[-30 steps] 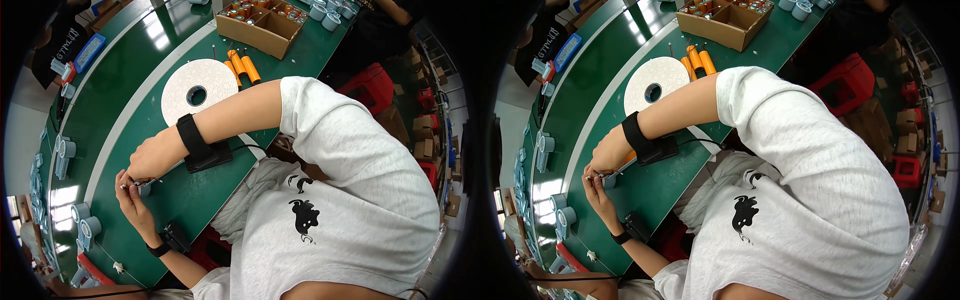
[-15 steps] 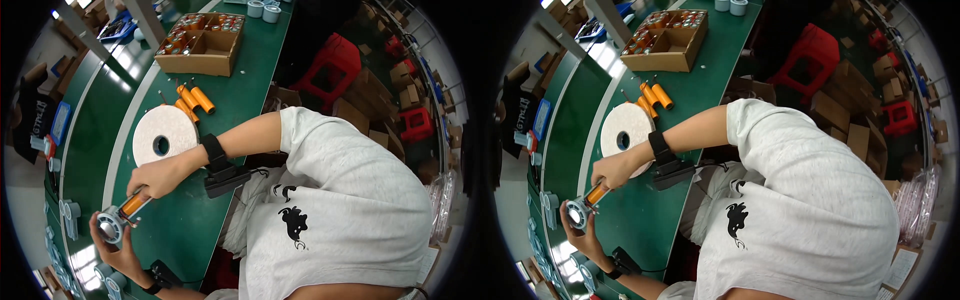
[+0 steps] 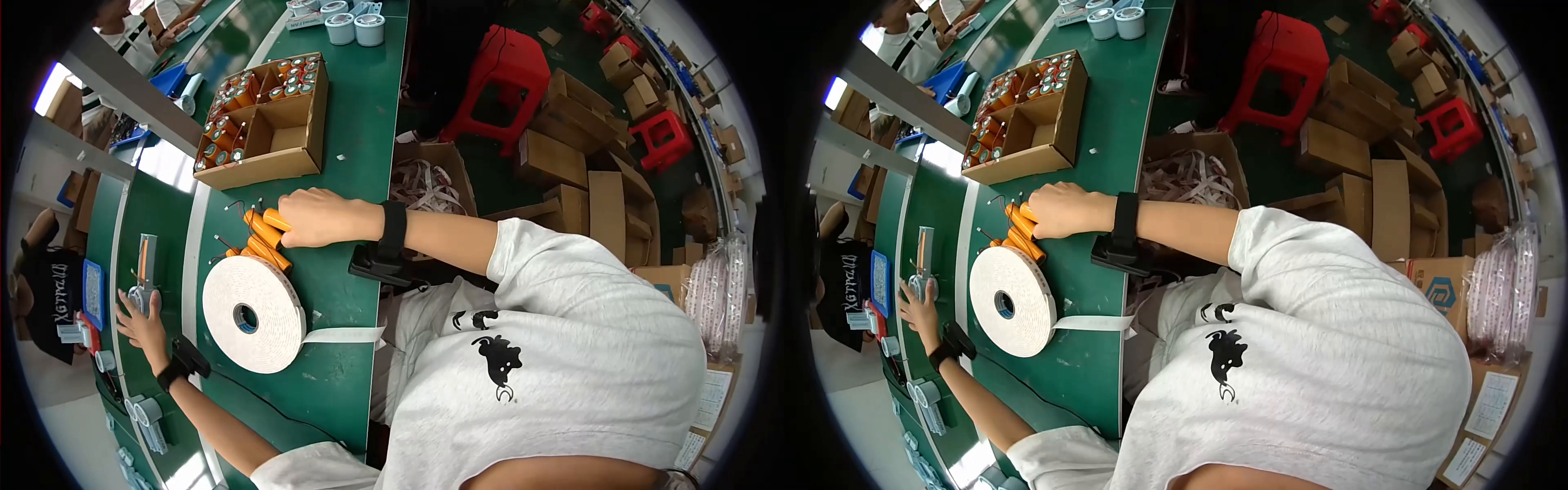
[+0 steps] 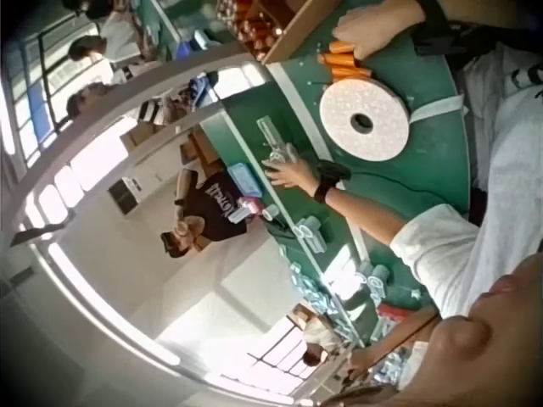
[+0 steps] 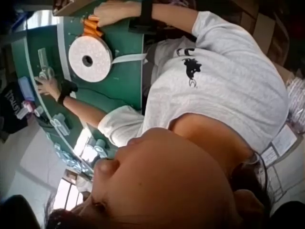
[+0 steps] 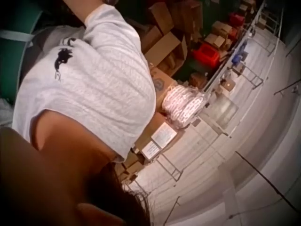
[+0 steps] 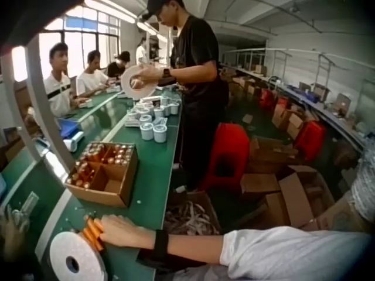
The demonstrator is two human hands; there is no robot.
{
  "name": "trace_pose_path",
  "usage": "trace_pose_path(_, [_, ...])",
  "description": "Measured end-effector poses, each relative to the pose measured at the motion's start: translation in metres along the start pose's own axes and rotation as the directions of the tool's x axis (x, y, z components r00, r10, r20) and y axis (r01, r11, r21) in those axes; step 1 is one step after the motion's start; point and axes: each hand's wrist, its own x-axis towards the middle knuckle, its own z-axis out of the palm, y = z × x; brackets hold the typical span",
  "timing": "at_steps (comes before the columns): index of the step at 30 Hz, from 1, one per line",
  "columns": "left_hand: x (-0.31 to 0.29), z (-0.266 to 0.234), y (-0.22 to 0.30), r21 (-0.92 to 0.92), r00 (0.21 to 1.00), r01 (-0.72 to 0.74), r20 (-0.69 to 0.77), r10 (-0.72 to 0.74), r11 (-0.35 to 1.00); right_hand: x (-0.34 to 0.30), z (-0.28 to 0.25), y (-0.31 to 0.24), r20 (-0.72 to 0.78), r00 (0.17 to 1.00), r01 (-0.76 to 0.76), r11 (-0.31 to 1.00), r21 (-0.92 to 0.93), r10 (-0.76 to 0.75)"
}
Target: Assembling small plastic products by joining orange and blue components and applying adhesive tape.
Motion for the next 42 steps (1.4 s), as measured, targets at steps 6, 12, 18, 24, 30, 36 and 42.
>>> trace_pose_path(6, [-0.133, -0.097, 0.182, -0.233, 0.704, -0.201, 0.641, 0.305, 0.952, -0.018, -0.013, 0.016, -0.15, 0.969, 0.248, 0.808, 0.535, -0.198])
trace_pose_path(12, [-0.155, -0.072, 0.172, -0.112, 0.857, -0.317, 0.392, 0.335, 0.942, -0.034, -0.006, 0.002, -0.475, 0.8, 0.568, 0.715, 0.408, -0.365])
trace_pose_path(18, [-0.189, -0.09, 0.194, -0.245, 0.981, -0.029, 0.177, 0.075, 0.969, -0.045, -0.015, -0.009, 0.086, 0.93, -0.028, 0.164, 0.986, -0.357])
trace_pose_path(24, [-0.21, -0.093, 0.196, -0.282, 0.949, 0.308, 0.018, -0.316, 0.908, -0.086, 0.012, -0.067, -0.02, 0.948, 0.054, 0.099, 0.994, -0.317])
trace_pose_path(30, [-0.209, -0.082, 0.191, -0.232, 0.927, 0.322, -0.119, -0.356, 0.918, -0.094, 0.033, -0.079, 0.124, 0.948, 0.064, 0.557, 0.828, -0.292])
trace_pose_path(36, [-0.202, -0.111, 0.161, -0.187, 0.781, 0.507, -0.313, -0.54, 0.841, -0.099, 0.003, -0.072, 0.21, 0.901, 0.024, 0.527, 0.85, -0.38])
trace_pose_path(42, [-0.219, -0.097, 0.169, -0.011, 0.906, 0.372, -0.216, -0.365, 0.928, -0.074, -0.01, -0.089, -0.165, 0.899, 0.376, 0.52, 0.767, -0.406])
